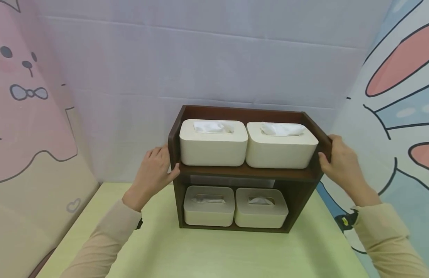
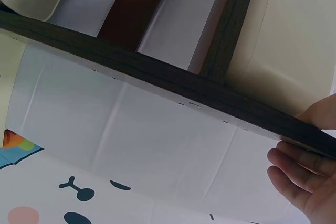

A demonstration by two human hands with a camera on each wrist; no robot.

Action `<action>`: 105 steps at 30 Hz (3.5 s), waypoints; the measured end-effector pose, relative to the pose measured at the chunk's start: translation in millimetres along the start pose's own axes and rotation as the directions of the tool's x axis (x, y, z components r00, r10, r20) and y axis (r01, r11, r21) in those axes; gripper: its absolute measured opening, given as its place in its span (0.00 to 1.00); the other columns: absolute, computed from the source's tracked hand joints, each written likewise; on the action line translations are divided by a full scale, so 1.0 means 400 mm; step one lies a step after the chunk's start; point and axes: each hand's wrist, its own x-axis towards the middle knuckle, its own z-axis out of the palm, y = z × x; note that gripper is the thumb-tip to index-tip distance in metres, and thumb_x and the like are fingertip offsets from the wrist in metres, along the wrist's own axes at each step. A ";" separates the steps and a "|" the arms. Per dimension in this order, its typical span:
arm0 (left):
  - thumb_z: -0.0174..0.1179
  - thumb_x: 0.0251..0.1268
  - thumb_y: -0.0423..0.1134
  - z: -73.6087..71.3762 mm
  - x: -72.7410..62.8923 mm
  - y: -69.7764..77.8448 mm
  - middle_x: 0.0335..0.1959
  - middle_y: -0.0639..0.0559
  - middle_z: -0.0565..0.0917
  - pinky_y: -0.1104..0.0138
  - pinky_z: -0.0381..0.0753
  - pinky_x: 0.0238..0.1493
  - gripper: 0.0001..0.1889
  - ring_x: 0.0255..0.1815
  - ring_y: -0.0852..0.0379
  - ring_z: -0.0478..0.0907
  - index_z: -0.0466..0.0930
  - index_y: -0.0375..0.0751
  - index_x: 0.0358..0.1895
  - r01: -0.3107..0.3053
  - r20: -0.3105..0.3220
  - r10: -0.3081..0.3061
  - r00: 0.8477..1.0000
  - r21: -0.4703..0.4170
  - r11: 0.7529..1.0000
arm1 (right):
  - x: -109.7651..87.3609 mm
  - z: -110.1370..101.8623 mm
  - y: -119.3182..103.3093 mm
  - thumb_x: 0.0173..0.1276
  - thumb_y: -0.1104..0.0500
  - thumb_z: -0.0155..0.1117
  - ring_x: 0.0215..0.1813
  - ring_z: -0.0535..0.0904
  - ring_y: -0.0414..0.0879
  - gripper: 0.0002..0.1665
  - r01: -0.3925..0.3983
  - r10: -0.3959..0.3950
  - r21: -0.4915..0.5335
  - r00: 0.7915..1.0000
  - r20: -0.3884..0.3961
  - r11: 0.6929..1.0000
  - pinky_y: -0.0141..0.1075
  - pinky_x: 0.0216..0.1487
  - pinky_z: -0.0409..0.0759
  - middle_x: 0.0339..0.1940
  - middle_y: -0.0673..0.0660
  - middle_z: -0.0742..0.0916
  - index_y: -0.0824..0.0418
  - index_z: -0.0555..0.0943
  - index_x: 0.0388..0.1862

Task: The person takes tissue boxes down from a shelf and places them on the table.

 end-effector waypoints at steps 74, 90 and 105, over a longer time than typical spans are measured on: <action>0.55 0.52 0.45 -0.034 -0.064 -0.126 0.39 0.31 0.80 0.49 0.73 0.43 0.30 0.40 0.37 0.76 0.66 0.21 0.52 0.047 -0.061 -0.047 0.997 0.008 0.999 | 0.041 0.055 -0.099 0.58 0.65 0.60 0.28 0.76 0.59 0.27 0.090 -0.092 0.048 0.994 0.050 0.995 0.52 0.28 0.75 0.32 0.72 0.79 0.79 0.65 0.53; 0.60 0.52 0.55 -0.118 -0.041 -0.128 0.47 0.32 0.75 0.47 0.72 0.40 0.46 0.44 0.36 0.72 0.51 0.30 0.68 0.047 -0.035 -0.045 0.998 0.038 0.998 | 0.076 0.050 -0.117 0.64 0.63 0.52 0.45 0.73 0.70 0.22 0.076 -0.073 -0.045 0.996 0.060 0.996 0.61 0.40 0.72 0.47 0.75 0.77 0.77 0.69 0.53; 0.56 0.56 0.57 -0.186 0.071 -0.088 0.55 0.37 0.74 0.47 0.70 0.49 0.39 0.53 0.37 0.69 0.60 0.34 0.65 -0.096 -0.058 0.101 0.993 0.088 0.992 | 0.151 0.037 -0.129 0.64 0.62 0.47 0.47 0.73 0.68 0.22 0.082 -0.063 -0.120 0.985 0.160 0.989 0.61 0.42 0.72 0.49 0.73 0.77 0.75 0.71 0.52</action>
